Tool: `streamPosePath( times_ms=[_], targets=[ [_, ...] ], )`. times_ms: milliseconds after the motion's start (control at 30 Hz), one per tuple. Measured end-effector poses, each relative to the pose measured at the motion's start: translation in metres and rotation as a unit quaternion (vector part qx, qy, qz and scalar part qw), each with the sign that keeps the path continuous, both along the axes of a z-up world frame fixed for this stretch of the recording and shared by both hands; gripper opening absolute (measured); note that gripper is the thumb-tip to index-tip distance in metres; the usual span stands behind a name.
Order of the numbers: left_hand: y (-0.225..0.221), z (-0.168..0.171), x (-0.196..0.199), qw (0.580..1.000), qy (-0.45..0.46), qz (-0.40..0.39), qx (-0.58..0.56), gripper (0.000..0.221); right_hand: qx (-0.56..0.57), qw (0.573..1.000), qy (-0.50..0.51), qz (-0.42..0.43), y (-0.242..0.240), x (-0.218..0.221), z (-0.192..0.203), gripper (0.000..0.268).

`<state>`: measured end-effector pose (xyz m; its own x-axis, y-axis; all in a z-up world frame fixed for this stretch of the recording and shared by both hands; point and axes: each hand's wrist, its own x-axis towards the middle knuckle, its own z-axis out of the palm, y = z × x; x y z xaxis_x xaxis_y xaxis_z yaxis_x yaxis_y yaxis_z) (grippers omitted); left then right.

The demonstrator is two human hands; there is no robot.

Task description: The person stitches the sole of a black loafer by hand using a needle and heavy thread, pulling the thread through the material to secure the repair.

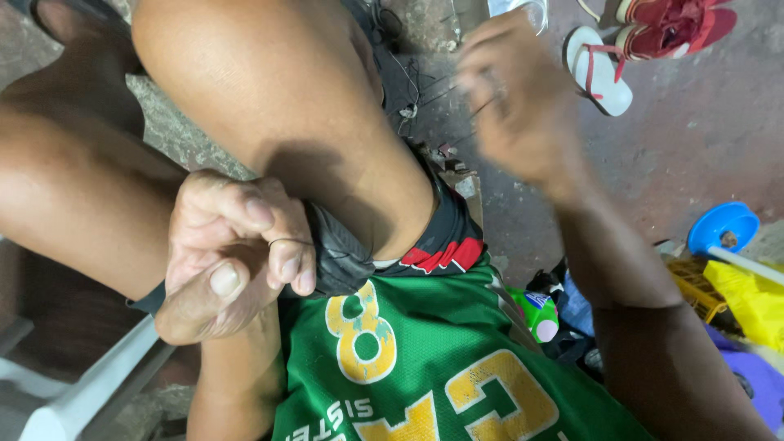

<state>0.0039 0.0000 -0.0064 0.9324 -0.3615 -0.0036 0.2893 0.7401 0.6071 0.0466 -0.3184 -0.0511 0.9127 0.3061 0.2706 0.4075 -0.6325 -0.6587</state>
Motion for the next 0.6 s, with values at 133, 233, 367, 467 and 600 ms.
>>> streamPosePath(
  times_ms=[133,233,367,467,600],
  targets=[
    [0.004,-0.003,-0.010,1.000,-0.005,-0.006,0.016,0.034,-0.280,0.958,-0.009,-0.059,-0.077,0.000,0.020,0.021],
    [0.002,-0.003,-0.007,0.999,0.001,-0.007,0.037,0.031,-0.231,0.970,0.035,-0.062,-0.081,-0.007,0.031,0.028],
    [-0.007,0.013,-0.008,0.988,0.026,0.014,0.155,0.022,0.225,0.950,0.204,0.078,-0.004,-0.043,0.048,0.010],
    [-0.025,0.037,0.003,0.966,0.010,-0.001,0.259,0.021,0.143,0.869,0.458,0.119,0.049,-0.058,0.053,0.042],
    [-0.046,0.076,0.020,0.885,-0.063,-0.047,0.458,0.030,0.322,0.805,0.487,0.102,0.022,-0.047,0.054,0.011]
  ],
)
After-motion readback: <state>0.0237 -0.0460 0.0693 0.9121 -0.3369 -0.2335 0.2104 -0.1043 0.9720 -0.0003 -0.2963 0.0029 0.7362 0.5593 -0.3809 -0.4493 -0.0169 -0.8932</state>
